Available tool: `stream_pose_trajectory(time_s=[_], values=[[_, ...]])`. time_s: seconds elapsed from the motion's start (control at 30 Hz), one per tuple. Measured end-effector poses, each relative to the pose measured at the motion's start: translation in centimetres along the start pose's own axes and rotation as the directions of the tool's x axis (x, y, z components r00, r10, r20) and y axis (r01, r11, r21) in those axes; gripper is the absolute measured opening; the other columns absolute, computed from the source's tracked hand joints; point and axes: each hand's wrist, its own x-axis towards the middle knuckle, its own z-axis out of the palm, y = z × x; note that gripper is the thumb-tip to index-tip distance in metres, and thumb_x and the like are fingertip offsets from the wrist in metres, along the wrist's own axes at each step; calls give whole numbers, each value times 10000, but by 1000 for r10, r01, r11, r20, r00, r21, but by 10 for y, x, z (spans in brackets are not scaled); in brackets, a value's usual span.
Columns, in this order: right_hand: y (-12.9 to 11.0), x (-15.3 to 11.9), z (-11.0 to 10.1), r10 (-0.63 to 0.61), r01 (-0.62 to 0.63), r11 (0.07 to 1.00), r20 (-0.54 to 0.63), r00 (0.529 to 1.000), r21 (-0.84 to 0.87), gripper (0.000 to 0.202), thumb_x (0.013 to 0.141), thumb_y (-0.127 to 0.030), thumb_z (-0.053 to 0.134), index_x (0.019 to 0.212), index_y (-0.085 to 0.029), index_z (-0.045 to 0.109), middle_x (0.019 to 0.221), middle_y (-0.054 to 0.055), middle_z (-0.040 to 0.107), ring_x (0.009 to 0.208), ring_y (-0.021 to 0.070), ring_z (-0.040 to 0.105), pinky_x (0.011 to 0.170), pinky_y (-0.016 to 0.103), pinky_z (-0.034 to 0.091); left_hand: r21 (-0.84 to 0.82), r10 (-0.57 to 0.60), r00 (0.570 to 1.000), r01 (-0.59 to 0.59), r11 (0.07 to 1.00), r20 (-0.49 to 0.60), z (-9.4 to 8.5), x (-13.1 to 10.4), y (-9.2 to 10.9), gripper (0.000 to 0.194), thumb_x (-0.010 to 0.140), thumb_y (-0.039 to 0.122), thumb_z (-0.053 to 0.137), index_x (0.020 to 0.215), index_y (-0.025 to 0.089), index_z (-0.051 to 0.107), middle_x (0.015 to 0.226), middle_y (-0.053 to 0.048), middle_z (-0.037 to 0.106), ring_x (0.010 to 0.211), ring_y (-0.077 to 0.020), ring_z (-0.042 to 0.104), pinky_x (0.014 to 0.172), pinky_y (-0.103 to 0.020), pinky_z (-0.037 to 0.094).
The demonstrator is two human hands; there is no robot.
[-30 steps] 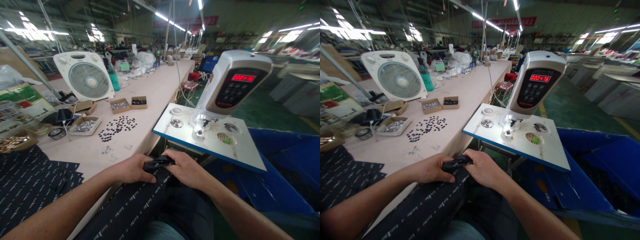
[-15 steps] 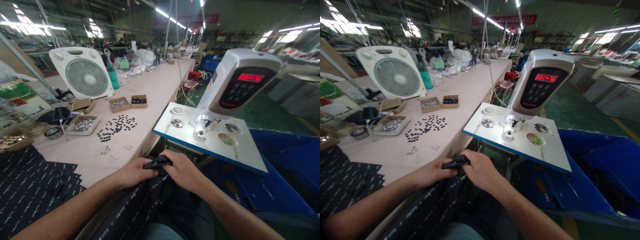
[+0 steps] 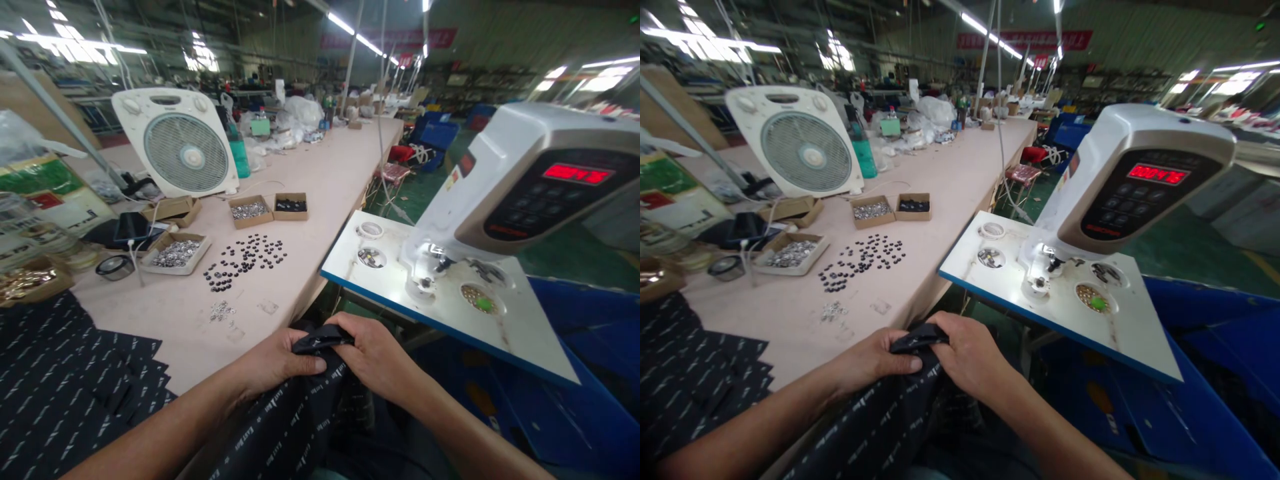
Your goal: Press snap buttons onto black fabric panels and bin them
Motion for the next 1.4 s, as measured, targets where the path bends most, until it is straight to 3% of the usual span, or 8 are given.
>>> stream_pose_trajectory(time_s=[0.13,0.3,0.57,0.77,0.97,1.17,1.27,1.4], values=[[-2,9,-13,21,-27,998,101,995,52,190,817,-147,666,981,-234,709,925,-18,715,868,172,649,772,260,455,74,150,989,-150,986,-2,-6,13,-12,299,715,358,803,808,106,671,709,5,608,625,-94,501,640,-220,391],[-4,47,-23,-38,14,992,193,981,122,450,738,-279,800,1174,-263,691,1108,2,713,1017,204,648,891,288,479,402,294,950,-230,886,-104,-11,34,-36,272,813,329,637,649,146,521,621,41,427,587,-84,356,538,-225,265],[19,185,46,-42,31,981,-54,998,-191,148,879,-250,636,958,-215,756,873,2,752,790,152,662,734,244,468,820,424,905,-219,528,-31,-21,40,-50,57,721,173,597,670,170,573,663,45,590,608,-89,538,516,-247,232],[29,231,75,-10,-18,942,-83,997,-334,181,893,-268,590,931,-230,763,911,27,763,855,189,667,771,268,451,916,363,926,-232,326,105,-31,58,-59,165,675,324,724,723,185,648,773,-17,721,692,-182,653,539,-266,306],[27,240,83,19,-57,908,-95,995,-416,183,873,-248,564,881,-226,745,934,66,761,903,232,661,763,296,442,944,314,933,-249,215,174,-31,68,-65,271,670,373,732,854,177,700,916,-77,757,849,-289,708,635,-310,426],[12,234,78,-5,-39,931,-118,993,-362,159,836,-205,557,814,-200,715,925,67,756,885,228,661,748,293,447,934,392,904,-275,226,172,-27,52,-59,201,675,349,728,765,198,628,834,-33,725,783,-253,690,648,-314,428],[8,204,64,8,-47,953,-131,991,-300,136,821,-203,571,791,-196,704,867,43,755,819,190,666,735,264,459,939,419,890,-283,195,181,-26,43,-53,164,694,300,698,801,210,612,851,-19,705,821,-244,673,684,-323,425],[18,121,41,114,-112,993,-57,992,28,79,781,-185,606,739,-180,673,721,17,735,676,154,669,616,225,461,945,406,885,-301,128,227,-23,33,-45,223,718,226,634,941,224,630,899,-14,685,848,-227,633,752,-347,432]])
